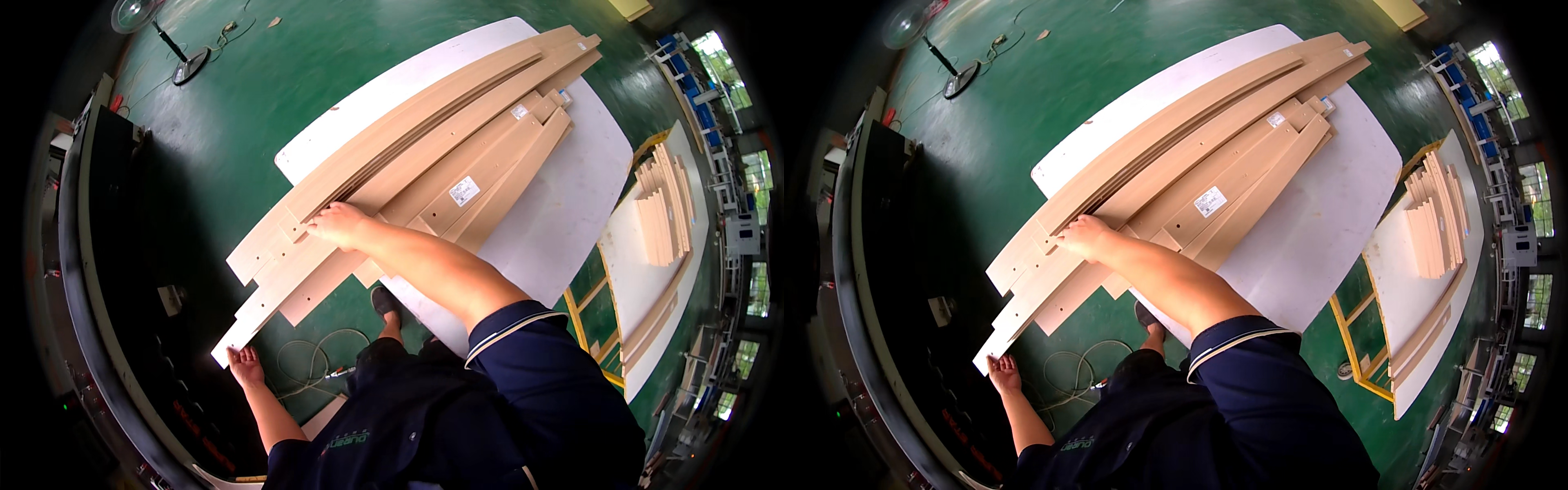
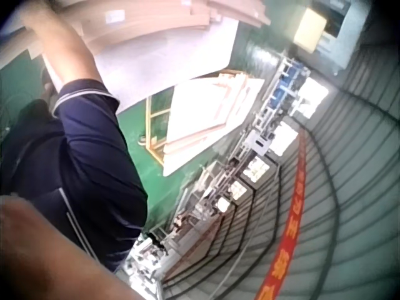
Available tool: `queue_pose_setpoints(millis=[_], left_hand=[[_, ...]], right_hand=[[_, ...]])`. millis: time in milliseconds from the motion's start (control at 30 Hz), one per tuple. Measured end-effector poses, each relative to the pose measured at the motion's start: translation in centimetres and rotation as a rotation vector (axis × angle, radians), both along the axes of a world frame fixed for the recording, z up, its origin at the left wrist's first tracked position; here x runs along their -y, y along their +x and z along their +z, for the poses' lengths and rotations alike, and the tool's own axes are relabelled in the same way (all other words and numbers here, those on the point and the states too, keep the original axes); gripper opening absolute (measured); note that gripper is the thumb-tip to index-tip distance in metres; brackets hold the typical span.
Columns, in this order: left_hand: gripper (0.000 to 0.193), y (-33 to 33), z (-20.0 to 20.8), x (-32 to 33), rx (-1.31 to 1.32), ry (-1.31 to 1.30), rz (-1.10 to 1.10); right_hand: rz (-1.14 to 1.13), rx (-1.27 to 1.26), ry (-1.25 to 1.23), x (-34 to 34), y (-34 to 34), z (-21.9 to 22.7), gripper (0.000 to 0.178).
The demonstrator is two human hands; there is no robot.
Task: The person picks up long, light-colored wooden planks from a table and stacks them into a neat pile. The person handles the planks one by one, aligning them carefully before placing them on top of the existing stack. The process is repeated multiple times throughout the video.
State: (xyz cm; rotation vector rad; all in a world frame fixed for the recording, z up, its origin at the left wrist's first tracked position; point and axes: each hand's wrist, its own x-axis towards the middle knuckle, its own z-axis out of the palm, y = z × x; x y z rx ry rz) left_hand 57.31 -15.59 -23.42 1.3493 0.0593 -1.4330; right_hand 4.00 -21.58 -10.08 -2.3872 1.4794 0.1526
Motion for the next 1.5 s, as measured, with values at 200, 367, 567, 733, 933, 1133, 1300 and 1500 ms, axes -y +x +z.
queue_pose_setpoints(millis=[200, 367, 567, 733, 933, 1133, 1300, 1500], left_hand=[[0.064, -0.9, 4.3, 1.3, 0.732, 0.417, -0.106], [0.062, -6.8, 12.3, 6.0, 1.386, 0.611, -0.018], [0.039, -17.6, 15.2, 14.3, 1.024, -0.503, -0.533], [0.055, -34.5, 17.7, 19.8, 0.837, -0.585, -1.371], [0.077, -47.4, 16.2, 23.5, 0.834, -0.449, -1.980], [0.089, -50.9, 11.3, 21.7, 0.836, -0.479, -2.089], [0.091, -52.1, 15.4, 19.7, 0.858, -0.428, -2.213], [0.093, -55.5, 17.3, 17.9, 1.115, -0.760, -2.107]], right_hand=[[-0.039, 0.039, -0.033, -0.6, 0.4, 1.0, 0.063], [-0.203, -0.005, -0.207, -2.7, 1.4, 0.1, 0.062], [-0.445, 0.254, -0.384, -8.6, 3.8, 3.9, 0.051], [-0.634, 0.553, -0.383, -17.2, 4.0, 8.6, 0.040], [-1.146, 0.607, -0.698, -25.9, -1.8, 10.8, 0.030], [-1.772, 0.905, -0.574, -31.9, -4.3, 6.0, 0.030], [-1.845, 1.081, -0.441, -33.1, -3.0, 3.3, 0.034], [-1.770, 1.153, -0.380, -32.3, -3.1, 3.2, 0.037]])
